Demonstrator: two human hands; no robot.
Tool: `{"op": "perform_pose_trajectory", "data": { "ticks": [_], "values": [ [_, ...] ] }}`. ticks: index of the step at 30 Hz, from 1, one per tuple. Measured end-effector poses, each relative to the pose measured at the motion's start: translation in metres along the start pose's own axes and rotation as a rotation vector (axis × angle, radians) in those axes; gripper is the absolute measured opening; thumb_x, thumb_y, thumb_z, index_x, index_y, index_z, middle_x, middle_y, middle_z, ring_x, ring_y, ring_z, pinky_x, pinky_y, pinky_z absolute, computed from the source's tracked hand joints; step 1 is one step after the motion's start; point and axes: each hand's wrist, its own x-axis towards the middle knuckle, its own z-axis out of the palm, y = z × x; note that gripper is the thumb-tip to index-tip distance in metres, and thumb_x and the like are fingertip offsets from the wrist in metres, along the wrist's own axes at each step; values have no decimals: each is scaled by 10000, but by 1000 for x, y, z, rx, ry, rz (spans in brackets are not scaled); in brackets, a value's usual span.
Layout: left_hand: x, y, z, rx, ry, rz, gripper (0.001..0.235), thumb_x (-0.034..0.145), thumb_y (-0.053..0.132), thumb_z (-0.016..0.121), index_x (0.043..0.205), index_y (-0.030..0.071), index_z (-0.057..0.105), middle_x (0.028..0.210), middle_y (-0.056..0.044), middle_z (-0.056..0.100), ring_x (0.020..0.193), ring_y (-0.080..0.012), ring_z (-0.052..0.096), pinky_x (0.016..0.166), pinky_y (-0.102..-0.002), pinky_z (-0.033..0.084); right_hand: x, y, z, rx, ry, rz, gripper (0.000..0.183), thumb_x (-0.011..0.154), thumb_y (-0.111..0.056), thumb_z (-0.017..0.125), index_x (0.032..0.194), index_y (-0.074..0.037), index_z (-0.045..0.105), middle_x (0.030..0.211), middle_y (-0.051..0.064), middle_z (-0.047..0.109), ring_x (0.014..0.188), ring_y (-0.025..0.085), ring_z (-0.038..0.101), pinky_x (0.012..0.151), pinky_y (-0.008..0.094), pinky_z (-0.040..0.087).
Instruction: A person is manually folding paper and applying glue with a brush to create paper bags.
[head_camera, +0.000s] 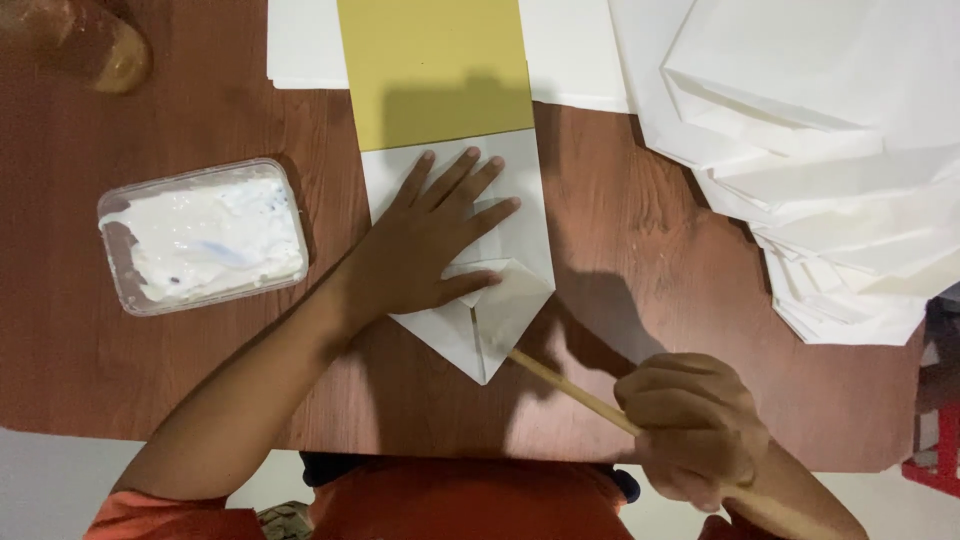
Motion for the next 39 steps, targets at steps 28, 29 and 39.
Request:
{"op": "perform_pose_trajectory", "data": {
  "ticks": [28,29,39],
  "values": [
    [-10,-13,31,-78,218,8,702,829,533,559,1456,218,547,1581,-218,433,1490,-461,364,1147,-705,247,22,49,-1,283,846,560,134,1017,-277,564,1006,-151,521,792,47,492,533,153,481,348,271,365],
    [-11,-10,34,-149,232,18,694,804,502,641,1435,218,584,1581,-229,447,1493,-481,372,1160,-739,257,29,48,2,259,1022,693,272,980,-378,650,984,-140,520,756,30,385,581,140,431,369,274,337],
    [-11,-15,44,-69,108,19,825,898,749,314,1547,248,411,1601,-195,413,1571,-456,156,1255,-671,-9,114,82,91,411,462,841,183,1115,-291,552,1039,-188,422,796,138,624,415,190,468,391,280,345]
  ]
}}
